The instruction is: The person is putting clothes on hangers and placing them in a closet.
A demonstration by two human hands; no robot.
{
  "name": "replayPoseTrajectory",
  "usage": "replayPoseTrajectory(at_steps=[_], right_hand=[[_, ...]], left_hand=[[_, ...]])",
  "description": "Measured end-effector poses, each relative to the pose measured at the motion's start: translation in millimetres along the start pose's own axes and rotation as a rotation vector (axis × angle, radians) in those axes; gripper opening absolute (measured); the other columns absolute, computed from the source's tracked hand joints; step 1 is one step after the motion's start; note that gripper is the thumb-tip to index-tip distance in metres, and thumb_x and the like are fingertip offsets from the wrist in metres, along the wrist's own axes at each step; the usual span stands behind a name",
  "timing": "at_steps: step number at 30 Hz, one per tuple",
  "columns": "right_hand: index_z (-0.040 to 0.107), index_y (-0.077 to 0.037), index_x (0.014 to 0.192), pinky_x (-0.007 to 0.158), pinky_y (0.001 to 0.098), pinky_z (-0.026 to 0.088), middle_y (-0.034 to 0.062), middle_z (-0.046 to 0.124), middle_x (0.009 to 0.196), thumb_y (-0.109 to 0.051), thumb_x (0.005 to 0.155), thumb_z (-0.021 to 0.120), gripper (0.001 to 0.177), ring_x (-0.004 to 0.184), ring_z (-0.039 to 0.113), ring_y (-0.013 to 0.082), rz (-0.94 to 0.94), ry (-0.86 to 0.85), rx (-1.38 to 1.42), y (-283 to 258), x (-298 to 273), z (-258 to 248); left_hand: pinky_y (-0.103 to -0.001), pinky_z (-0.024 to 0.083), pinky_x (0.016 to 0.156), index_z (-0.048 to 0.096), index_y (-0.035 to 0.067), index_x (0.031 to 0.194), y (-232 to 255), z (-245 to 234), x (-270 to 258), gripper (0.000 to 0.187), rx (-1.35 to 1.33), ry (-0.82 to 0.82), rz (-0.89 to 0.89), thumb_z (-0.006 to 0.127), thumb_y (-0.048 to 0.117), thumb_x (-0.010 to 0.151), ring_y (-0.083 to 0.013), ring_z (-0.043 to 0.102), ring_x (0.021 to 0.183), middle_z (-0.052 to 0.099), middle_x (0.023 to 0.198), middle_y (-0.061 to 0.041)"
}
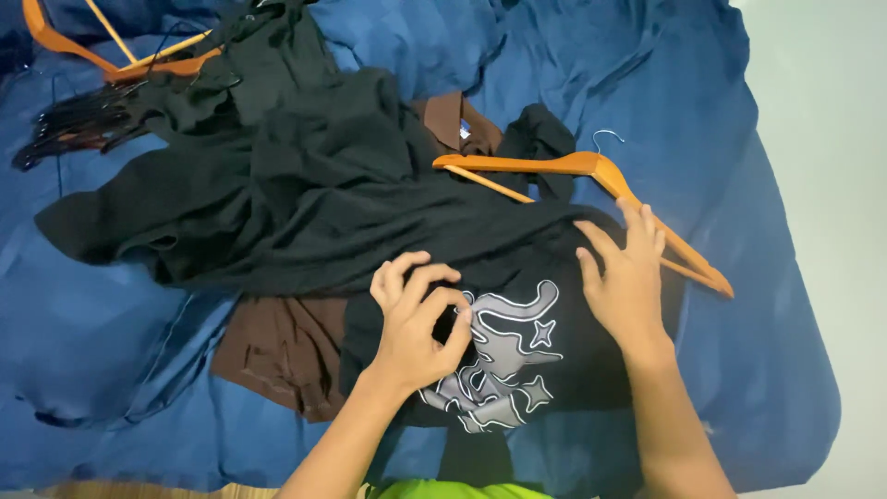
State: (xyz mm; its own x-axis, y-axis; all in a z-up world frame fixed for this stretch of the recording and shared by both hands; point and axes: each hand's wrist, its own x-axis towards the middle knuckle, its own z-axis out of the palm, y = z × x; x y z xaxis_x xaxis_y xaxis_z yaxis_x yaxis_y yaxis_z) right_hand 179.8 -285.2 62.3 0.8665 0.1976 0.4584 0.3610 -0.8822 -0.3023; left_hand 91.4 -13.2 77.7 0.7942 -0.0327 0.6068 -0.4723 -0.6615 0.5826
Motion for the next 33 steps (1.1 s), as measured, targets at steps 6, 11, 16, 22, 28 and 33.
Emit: replayPoseTrajectory(at_steps=[6, 11, 16, 22, 28, 33], right_hand=[[0.074, -0.013, 0.109, 0.124, 0.0556, 0.035, 0.0189, 0.050, 0.152, -0.012, 0.088, 0.078, 0.021, 0.151, 0.040, 0.0475, -0.009, 0.088, 0.128, -1.2, -19.4, -3.7], [0.075, -0.010, 0.105, 0.122, 0.0647, 0.029, 0.0224, 0.046, 0.151, -0.019, 0.083, 0.080, 0.025, 0.150, 0.034, 0.0507, -0.055, 0.051, 0.175, -29.9, -32.2, -18.5], [0.078, -0.007, 0.101, 0.108, 0.0737, 0.020, 0.0341, 0.035, 0.153, -0.024, 0.070, 0.081, 0.035, 0.143, 0.021, 0.0608, -0.081, -0.032, 0.110, -38.3, -48.0, -16.1], [0.077, -0.010, 0.093, 0.121, 0.0690, 0.025, 0.0251, 0.042, 0.154, -0.013, 0.080, 0.080, 0.013, 0.151, 0.028, 0.0533, -0.014, 0.118, 0.177, -51.3, -64.4, -22.8], [0.074, -0.010, 0.090, 0.121, 0.0518, 0.039, 0.0164, 0.054, 0.140, -0.011, 0.075, 0.081, 0.016, 0.147, 0.044, 0.0479, 0.015, 0.153, 0.350, -85.8, -75.3, -53.9], [0.076, -0.010, 0.088, 0.115, 0.0498, 0.040, 0.0172, 0.059, 0.134, -0.010, 0.076, 0.080, 0.012, 0.142, 0.048, 0.0454, -0.008, 0.077, 0.480, -85.0, -79.6, -54.2]], left_hand=[[-0.063, 0.020, 0.112, 0.075, 0.016, 0.107, 17.0, 8.7, 14.1, 0.035, 0.002, -0.128, 0.115, 0.080, 0.034, 0.077, -0.0365, 0.044, 0.130, 0.062, 0.120, -0.004], [-0.068, 0.018, 0.110, 0.075, 0.016, 0.110, 11.8, 31.1, 11.6, 0.035, 0.069, -0.196, 0.078, 0.079, 0.034, 0.080, -0.0401, 0.041, 0.133, 0.060, 0.126, -0.006], [-0.071, 0.016, 0.108, 0.076, 0.015, 0.110, 14.5, 34.8, 16.0, 0.033, 0.113, -0.231, 0.057, 0.076, 0.029, 0.081, -0.0429, 0.038, 0.134, 0.058, 0.129, -0.009], [-0.071, 0.017, 0.111, 0.077, 0.019, 0.109, 13.7, 36.7, 19.3, 0.019, 0.162, -0.256, -0.019, 0.073, 0.027, 0.092, -0.0397, 0.040, 0.137, 0.060, 0.128, -0.002], [-0.074, 0.016, 0.104, 0.078, 0.015, 0.112, 31.9, 23.6, 30.5, 0.035, 0.016, -0.320, -0.022, 0.078, 0.031, 0.080, -0.0447, 0.036, 0.132, 0.059, 0.127, -0.006], [-0.076, 0.013, 0.106, 0.078, 0.021, 0.085, 25.8, 28.1, 20.3, 0.010, 0.046, -0.364, 0.090, 0.078, 0.025, 0.076, -0.0474, 0.031, 0.139, 0.059, 0.137, -0.005]])
